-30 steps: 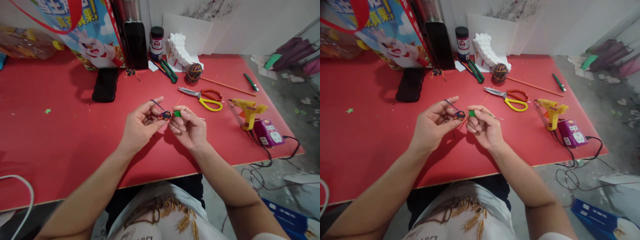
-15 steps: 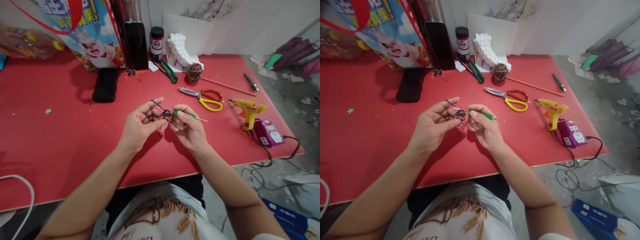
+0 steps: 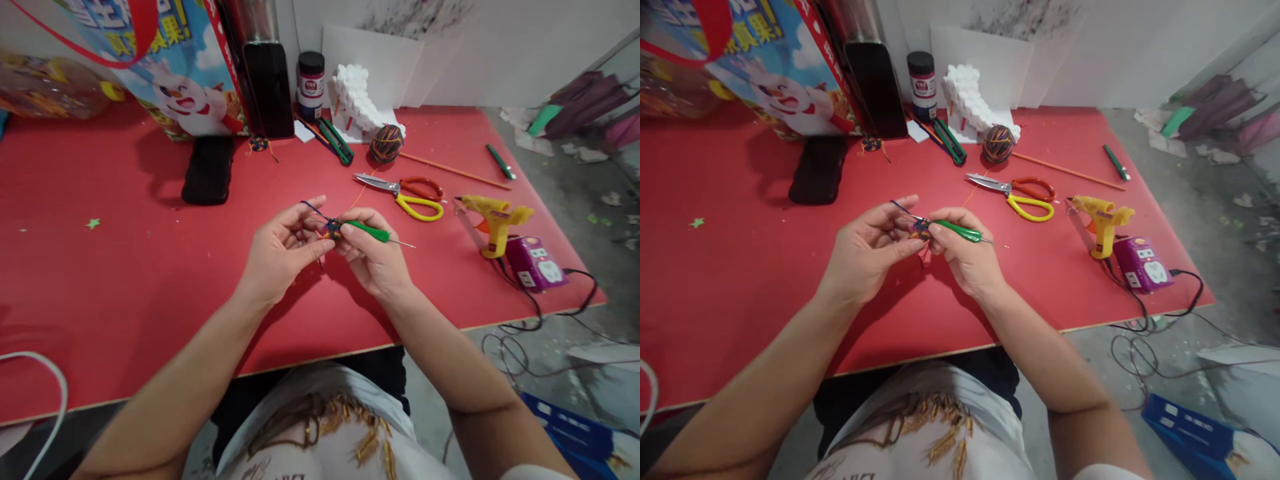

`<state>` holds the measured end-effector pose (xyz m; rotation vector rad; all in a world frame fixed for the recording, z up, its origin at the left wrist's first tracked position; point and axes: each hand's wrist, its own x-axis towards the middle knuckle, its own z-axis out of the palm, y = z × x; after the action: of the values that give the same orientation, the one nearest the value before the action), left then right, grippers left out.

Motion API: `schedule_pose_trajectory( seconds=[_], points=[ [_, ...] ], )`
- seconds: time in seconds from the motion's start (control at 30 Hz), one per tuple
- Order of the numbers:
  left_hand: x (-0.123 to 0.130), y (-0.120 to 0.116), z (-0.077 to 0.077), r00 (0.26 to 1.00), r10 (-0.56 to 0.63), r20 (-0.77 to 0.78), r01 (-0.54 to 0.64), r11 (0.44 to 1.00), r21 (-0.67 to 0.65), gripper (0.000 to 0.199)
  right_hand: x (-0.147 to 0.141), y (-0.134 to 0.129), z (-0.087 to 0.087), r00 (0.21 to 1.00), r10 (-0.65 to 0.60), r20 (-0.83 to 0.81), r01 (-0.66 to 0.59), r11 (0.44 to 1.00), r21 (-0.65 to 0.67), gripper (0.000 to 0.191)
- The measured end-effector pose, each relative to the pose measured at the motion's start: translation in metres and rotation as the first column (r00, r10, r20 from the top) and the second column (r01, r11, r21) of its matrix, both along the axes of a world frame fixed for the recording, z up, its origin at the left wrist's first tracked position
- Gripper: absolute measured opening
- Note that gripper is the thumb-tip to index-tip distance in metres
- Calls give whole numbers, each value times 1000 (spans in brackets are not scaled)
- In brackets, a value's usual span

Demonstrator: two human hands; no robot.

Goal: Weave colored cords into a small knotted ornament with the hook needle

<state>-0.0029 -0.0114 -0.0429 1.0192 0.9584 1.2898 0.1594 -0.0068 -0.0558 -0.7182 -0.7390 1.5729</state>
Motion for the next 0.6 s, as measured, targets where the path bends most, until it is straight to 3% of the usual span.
schedule_pose_trajectory(
  seconds=[0.37,0.6],
  points=[
    [-1,3,0,961,-84,264,133,976,-174,60,-5,0,1,986,77,-146,-91,992,-86,20],
    [-1,4,3,929,-125,347,202,960,-195,62,-6,0,4,992,71,-107,-79,995,-68,23]
  ],
)
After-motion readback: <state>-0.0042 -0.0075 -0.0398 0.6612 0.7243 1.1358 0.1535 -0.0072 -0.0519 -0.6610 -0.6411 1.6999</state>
